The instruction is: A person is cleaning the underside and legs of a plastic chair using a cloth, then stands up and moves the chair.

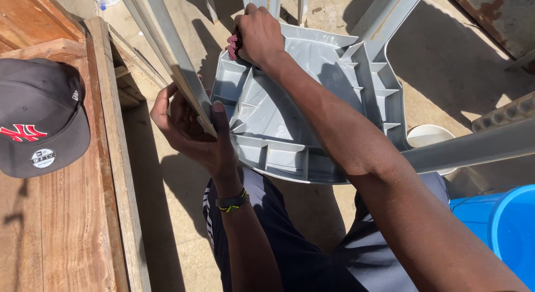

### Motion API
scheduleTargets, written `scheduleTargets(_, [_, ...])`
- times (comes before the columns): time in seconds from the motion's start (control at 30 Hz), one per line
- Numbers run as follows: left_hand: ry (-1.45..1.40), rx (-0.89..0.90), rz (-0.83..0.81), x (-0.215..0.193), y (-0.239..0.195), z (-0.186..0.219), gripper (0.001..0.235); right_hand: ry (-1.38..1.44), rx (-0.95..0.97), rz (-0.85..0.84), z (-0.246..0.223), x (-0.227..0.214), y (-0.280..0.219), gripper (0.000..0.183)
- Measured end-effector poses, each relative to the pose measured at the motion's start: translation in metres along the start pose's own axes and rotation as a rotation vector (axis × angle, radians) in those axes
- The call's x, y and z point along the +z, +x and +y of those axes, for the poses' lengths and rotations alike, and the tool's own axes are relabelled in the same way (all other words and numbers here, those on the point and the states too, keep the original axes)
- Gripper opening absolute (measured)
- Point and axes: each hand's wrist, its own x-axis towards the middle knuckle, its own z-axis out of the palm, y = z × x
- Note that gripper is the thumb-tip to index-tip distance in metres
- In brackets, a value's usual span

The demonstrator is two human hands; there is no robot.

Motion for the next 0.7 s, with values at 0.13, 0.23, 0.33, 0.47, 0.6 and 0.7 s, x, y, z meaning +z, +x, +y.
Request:
scheduleTargets(0.13, [-0.007,0.057,0.021,0.01,0.001,-0.005,0.045,0.2,0.2,-0.053,-0.01,-0.025,-0.009,0.024])
scheduleTargets(0.23, [-0.03,0.044,0.065,0.004,0.003,-0.013,0.048,0.474,0.23,-0.014,-0.042,-0.087,-0.038,0.03])
scheduleTargets(0.33, [-0.069,0.047,0.05,0.002,0.005,-0.019,0.048,0.669,0.142,0.038,-0.068,-0.179,-0.084,0.035])
scheduleTargets(0.47, [-0.018,0.124,-0.029,0.016,0.01,0.0,0.048,0.722,0.0,-0.007,-0.079,-0.307,-0.165,0.037])
scheduleTargets(0.6, [0.005,0.07,-0.058,0.019,0.012,0.01,0.043,0.855,0.183,-0.138,-0.028,-0.4,-0.252,0.045])
scheduleTargets(0.7, [0.091,0.151,-0.077,0.014,0.018,-0.002,0.043,0.881,0.041,-0.305,0.055,-0.429,-0.326,0.02])
